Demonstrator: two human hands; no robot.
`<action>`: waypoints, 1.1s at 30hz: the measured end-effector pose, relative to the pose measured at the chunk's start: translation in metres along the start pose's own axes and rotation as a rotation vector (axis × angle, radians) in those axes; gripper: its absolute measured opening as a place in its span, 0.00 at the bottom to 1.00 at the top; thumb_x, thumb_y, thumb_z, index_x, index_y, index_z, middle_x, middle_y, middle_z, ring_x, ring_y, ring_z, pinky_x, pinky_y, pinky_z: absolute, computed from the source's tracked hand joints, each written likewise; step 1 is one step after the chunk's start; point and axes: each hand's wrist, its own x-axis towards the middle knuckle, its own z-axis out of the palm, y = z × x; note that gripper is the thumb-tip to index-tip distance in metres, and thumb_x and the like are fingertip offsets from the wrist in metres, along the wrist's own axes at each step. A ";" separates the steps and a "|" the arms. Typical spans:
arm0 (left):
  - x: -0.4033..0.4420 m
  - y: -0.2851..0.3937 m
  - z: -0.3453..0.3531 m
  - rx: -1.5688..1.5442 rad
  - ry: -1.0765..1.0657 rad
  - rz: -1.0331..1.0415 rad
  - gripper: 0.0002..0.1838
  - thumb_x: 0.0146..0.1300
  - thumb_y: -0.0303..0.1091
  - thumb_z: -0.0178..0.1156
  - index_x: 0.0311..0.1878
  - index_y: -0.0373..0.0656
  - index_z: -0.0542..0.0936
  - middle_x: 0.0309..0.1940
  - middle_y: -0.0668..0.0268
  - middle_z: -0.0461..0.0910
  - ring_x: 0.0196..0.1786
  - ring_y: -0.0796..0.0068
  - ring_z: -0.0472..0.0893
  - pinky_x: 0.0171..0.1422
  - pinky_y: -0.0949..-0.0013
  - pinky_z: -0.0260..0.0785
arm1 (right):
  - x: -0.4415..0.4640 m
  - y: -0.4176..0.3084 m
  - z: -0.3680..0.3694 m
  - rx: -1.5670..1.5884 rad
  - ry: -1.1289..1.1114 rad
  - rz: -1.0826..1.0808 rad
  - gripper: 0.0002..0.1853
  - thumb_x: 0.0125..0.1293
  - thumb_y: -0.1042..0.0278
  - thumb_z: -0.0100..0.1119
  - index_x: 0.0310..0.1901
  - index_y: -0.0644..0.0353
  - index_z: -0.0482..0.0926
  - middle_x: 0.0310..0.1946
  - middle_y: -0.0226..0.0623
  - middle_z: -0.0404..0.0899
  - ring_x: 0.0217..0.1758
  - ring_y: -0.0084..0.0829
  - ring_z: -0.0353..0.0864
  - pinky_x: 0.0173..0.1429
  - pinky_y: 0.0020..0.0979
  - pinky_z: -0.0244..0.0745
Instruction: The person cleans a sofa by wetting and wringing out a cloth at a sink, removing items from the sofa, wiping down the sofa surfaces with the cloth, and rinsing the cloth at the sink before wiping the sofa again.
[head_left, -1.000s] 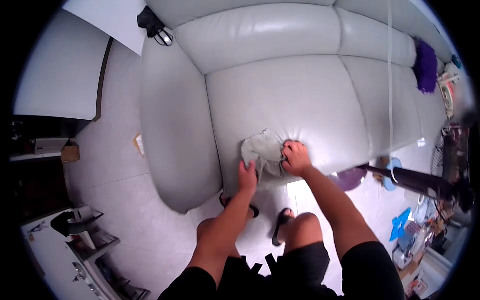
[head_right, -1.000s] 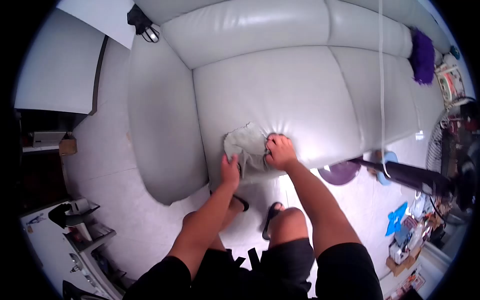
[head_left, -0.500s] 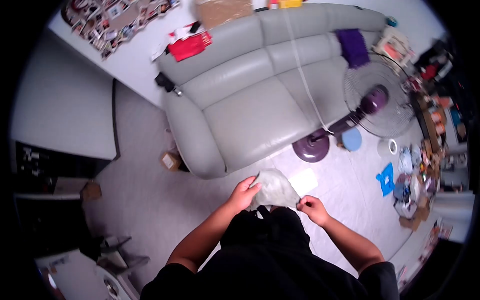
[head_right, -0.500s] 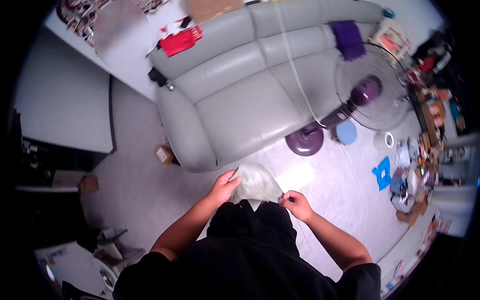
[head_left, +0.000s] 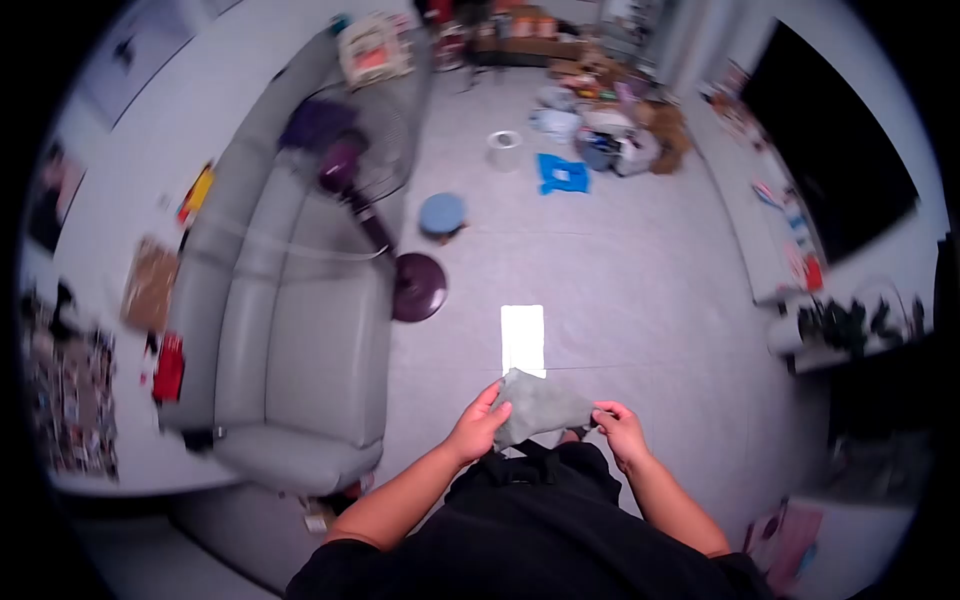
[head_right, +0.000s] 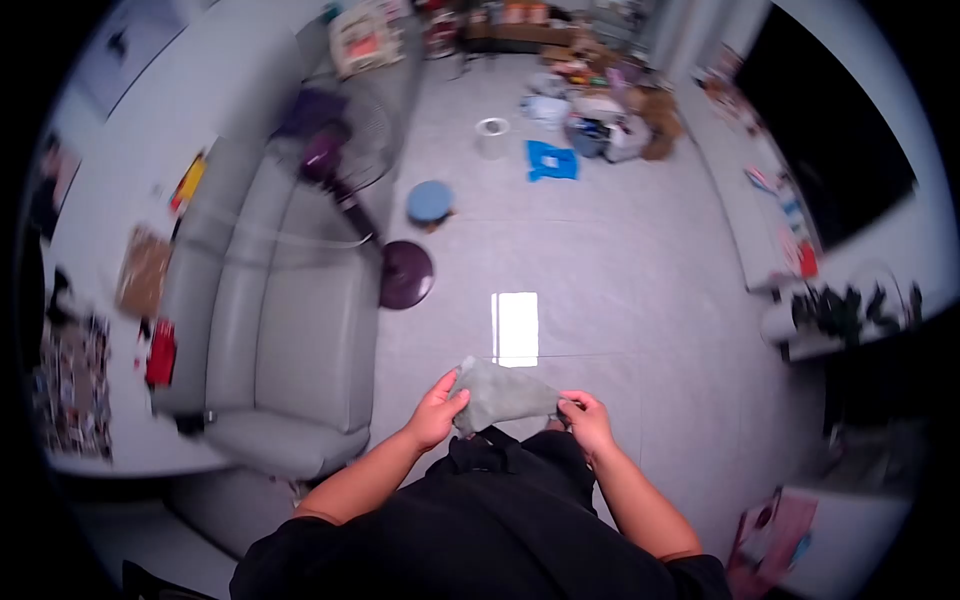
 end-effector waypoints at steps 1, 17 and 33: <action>0.014 -0.003 0.029 0.078 -0.114 -0.044 0.29 0.83 0.32 0.51 0.83 0.41 0.61 0.71 0.65 0.75 0.70 0.74 0.75 0.76 0.66 0.66 | -0.006 0.015 -0.034 0.055 0.049 -0.012 0.11 0.73 0.70 0.63 0.54 0.60 0.84 0.43 0.28 0.83 0.46 0.21 0.78 0.52 0.27 0.73; 0.249 -0.230 0.659 -0.190 -0.744 -0.483 0.35 0.82 0.33 0.53 0.86 0.57 0.50 0.70 0.56 0.75 0.70 0.59 0.78 0.76 0.51 0.72 | -0.175 -0.007 -0.601 0.836 0.585 -0.692 0.18 0.75 0.73 0.56 0.64 0.58 0.70 0.51 0.30 0.77 0.55 0.23 0.76 0.62 0.30 0.73; 0.392 -0.467 1.203 0.348 -1.337 -0.384 0.40 0.70 0.14 0.64 0.82 0.46 0.63 0.53 0.69 0.82 0.56 0.77 0.82 0.68 0.67 0.74 | -0.171 0.034 -1.071 0.590 1.499 -0.789 0.33 0.72 0.83 0.55 0.79 0.66 0.66 0.73 0.40 0.73 0.69 0.26 0.74 0.73 0.30 0.69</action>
